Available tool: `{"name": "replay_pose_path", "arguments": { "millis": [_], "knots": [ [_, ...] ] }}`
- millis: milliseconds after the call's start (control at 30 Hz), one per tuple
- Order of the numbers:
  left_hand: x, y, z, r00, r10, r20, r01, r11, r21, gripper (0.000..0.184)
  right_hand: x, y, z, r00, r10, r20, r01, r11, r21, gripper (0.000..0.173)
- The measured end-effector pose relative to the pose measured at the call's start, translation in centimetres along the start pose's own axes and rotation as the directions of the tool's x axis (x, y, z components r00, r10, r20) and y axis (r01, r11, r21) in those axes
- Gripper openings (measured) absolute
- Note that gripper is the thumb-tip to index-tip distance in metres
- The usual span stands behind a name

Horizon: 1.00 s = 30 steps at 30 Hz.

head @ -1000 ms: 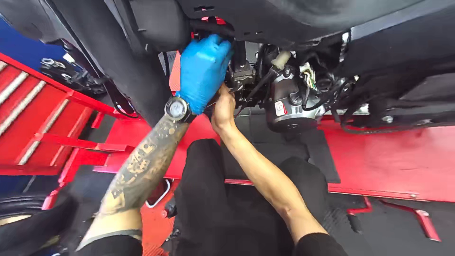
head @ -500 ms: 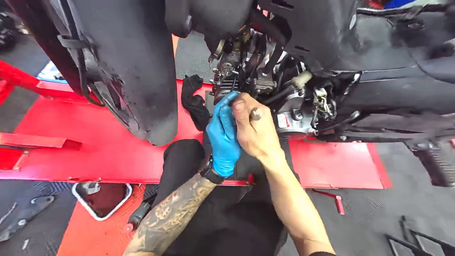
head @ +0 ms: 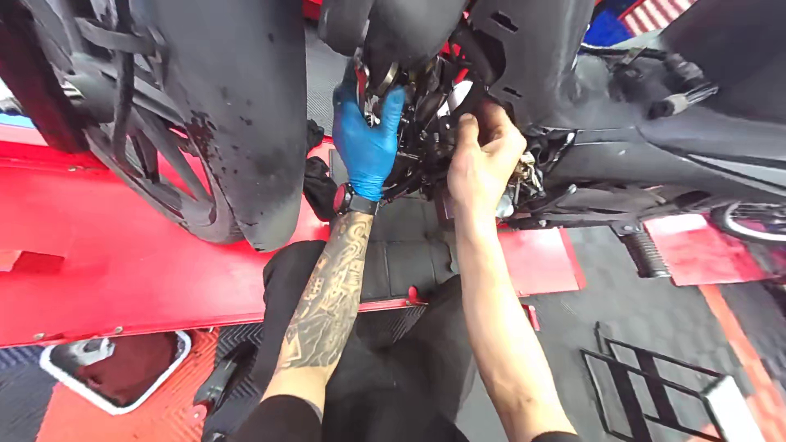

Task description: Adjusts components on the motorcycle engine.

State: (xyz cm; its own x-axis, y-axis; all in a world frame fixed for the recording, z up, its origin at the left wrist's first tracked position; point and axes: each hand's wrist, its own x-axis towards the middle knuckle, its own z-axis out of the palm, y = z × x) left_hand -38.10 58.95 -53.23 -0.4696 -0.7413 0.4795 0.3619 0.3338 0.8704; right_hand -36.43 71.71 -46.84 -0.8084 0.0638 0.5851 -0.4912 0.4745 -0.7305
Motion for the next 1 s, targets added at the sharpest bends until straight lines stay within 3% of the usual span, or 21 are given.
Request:
{"name": "replay_pose_path", "arguments": {
  "millis": [67,133,200,300,500,767,1000],
  "knots": [
    [1.2,0.9,-0.3,0.986,-0.078,0.145,0.099,0.984,-0.145,0.064,0.8,-0.3,0.6,0.997,0.080,-0.019,-0.077,0.989,0.125,0.018],
    [2.2,0.9,-0.5,0.956,-0.084,0.280,0.177,0.930,-0.323,0.048,1.2,-0.7,0.8,0.987,0.158,-0.018,-0.154,0.979,0.136,0.013],
    [3.1,0.2,-0.6,0.922,-0.043,0.384,0.199,0.905,-0.377,0.045,1.5,-0.9,1.3,0.989,0.146,-0.008,-0.146,0.988,0.043,0.013],
    [3.7,0.2,-0.7,0.879,-0.037,0.475,0.241,0.895,-0.375,0.056,1.7,-0.6,2.3,0.997,0.068,-0.034,-0.072,0.989,-0.132,0.015],
    [4.0,0.1,0.1,0.907,0.014,0.421,0.184,0.886,-0.425,0.056,1.4,1.2,4.0,0.962,-0.141,-0.233,0.095,0.975,-0.199,0.009],
    [3.6,0.4,0.4,0.938,0.019,0.347,0.155,0.871,-0.467,0.049,1.7,2.2,4.3,0.949,-0.198,-0.245,0.198,0.980,-0.024,0.020],
    [3.7,0.3,0.4,0.938,0.005,0.347,0.163,0.876,-0.454,0.047,1.8,2.1,3.9,0.952,-0.245,-0.185,0.230,0.968,-0.099,0.010]
  ]
}}
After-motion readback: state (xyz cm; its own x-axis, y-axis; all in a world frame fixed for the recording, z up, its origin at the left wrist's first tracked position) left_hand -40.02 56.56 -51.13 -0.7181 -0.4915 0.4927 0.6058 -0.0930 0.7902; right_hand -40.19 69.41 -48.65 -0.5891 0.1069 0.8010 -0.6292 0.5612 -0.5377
